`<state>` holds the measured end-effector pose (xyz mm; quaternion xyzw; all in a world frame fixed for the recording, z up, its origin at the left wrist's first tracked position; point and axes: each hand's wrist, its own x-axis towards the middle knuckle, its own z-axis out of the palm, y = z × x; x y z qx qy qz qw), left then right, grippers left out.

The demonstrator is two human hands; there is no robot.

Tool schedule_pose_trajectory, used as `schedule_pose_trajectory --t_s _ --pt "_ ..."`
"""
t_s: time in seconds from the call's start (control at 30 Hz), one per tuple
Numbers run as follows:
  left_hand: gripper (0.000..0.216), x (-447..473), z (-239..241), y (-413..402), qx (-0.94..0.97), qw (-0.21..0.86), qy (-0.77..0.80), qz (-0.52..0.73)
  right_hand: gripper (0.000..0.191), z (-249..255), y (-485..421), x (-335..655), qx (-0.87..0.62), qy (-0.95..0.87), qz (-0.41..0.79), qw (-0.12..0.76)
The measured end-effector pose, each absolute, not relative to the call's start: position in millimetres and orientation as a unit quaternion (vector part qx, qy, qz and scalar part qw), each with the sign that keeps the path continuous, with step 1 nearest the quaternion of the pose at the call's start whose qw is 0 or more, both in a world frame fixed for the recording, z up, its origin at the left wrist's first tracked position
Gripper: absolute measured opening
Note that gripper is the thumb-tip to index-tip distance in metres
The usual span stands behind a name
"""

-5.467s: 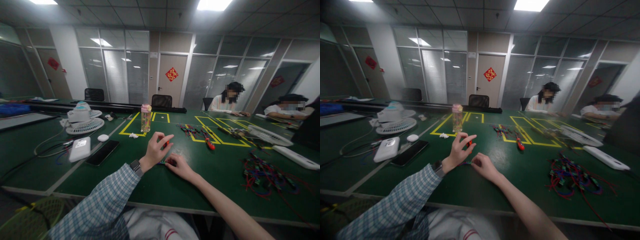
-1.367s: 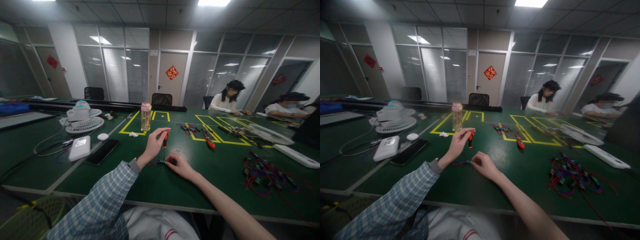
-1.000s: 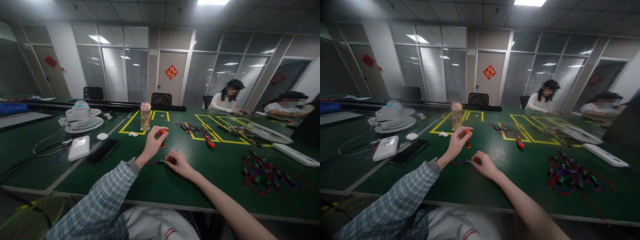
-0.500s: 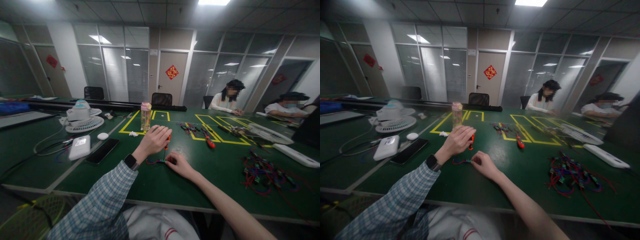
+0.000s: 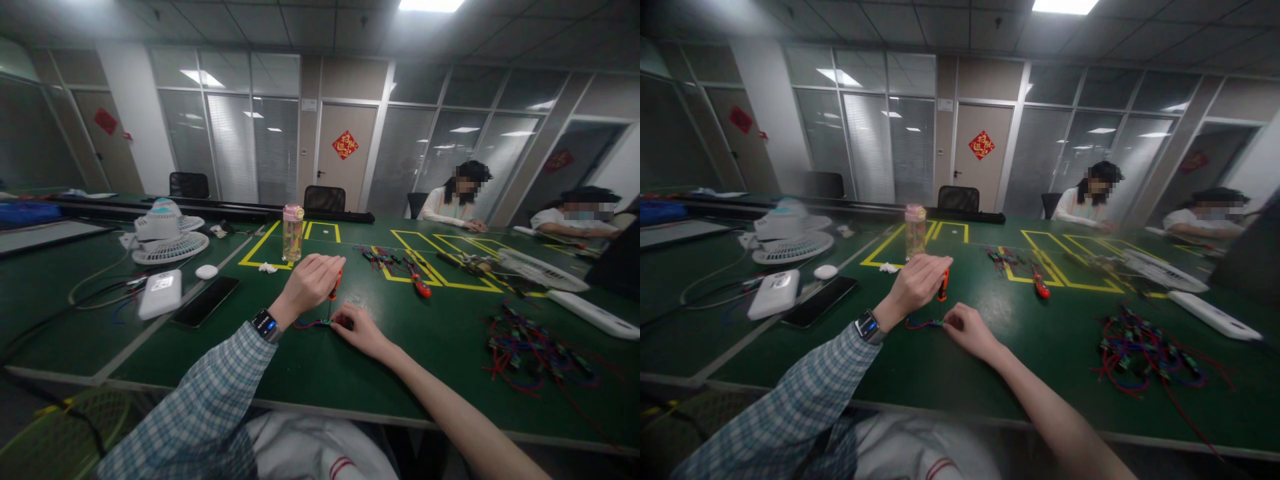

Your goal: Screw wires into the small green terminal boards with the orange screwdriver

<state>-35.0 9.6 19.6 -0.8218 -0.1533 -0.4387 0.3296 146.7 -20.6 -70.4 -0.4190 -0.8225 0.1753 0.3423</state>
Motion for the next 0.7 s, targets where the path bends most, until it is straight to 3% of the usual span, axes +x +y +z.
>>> schedule_pose_trajectory --t_s 0.17,0.4,0.7 --pt "0.029 -30.5 16.1 7.8 -0.826 0.268 -0.172 -0.464 0.007 -69.4 -21.2 146.9 -0.423 -0.821 0.177 0.340" --pt "0.017 -19.1 10.8 2.8 -0.792 0.001 -0.253 -0.555 0.006 -67.2 -22.9 146.8 -0.425 -0.819 0.184 0.339" --pt "0.025 -17.7 6.9 -2.2 -0.772 -0.074 -0.215 -0.593 0.006 -65.6 -23.7 146.9 -0.422 -0.823 0.176 0.338"
